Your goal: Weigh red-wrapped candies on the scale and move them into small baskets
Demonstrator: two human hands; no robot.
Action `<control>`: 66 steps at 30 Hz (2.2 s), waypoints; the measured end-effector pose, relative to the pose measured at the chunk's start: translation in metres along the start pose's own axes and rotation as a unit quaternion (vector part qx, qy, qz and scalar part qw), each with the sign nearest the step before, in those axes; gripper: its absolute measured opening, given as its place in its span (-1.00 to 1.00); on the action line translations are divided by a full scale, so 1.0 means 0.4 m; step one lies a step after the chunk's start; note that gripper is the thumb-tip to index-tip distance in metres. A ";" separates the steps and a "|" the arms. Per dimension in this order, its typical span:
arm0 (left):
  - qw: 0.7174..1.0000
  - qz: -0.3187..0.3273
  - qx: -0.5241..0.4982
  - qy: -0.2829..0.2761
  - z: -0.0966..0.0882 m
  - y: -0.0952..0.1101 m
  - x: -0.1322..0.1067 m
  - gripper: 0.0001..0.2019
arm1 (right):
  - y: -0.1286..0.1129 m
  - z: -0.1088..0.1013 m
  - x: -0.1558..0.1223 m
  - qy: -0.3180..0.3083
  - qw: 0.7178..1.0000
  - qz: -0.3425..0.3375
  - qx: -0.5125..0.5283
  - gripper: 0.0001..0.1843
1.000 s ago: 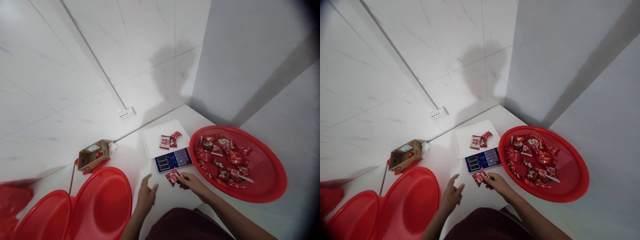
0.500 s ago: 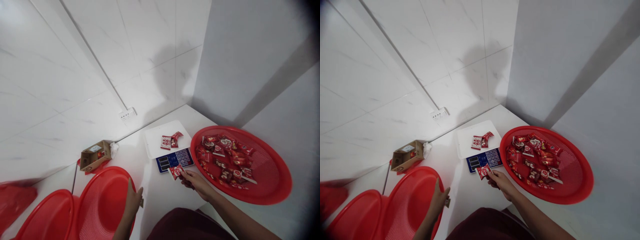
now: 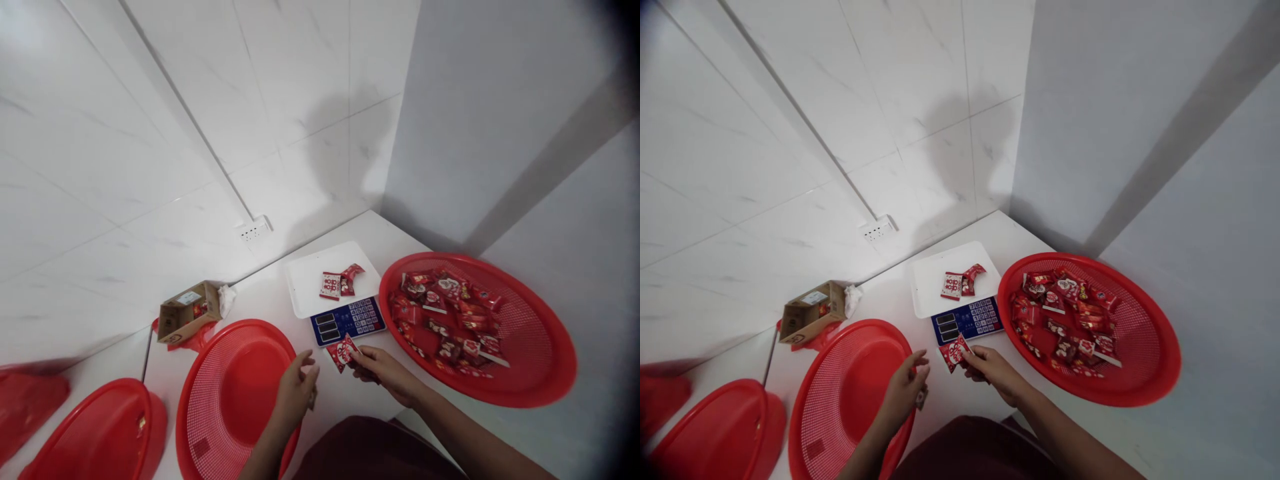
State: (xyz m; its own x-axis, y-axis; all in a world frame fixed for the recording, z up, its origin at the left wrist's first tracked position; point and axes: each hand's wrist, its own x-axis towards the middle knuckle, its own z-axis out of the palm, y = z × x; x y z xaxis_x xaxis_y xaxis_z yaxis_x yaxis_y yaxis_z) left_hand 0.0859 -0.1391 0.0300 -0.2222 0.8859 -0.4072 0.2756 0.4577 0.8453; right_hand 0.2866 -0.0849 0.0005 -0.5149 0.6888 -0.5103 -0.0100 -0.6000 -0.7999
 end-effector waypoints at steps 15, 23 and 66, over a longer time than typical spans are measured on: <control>0.974 -0.076 -0.206 -0.053 0.023 0.049 0.135 -0.65 | 0.012 -0.016 -0.031 0.030 0.999 0.035 -0.028 -0.44; 0.960 -0.087 -0.266 -0.021 -0.006 0.067 0.185 -0.65 | 0.024 -0.022 -0.029 0.037 0.998 0.035 -0.026 -0.50; 0.935 -0.151 -0.320 -0.021 0.012 0.027 0.221 -0.76 | 0.055 -0.040 -0.007 0.046 0.997 0.048 -0.025 -0.51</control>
State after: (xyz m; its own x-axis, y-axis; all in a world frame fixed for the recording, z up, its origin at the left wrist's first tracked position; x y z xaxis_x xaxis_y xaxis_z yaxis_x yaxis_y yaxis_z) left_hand 0.0737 -0.0554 0.0016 -0.1591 0.7313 -0.6633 -0.4139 0.5605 0.7173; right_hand 0.3016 -0.0937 -0.0206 -0.4301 0.6655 -0.6101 0.0795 -0.6452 -0.7598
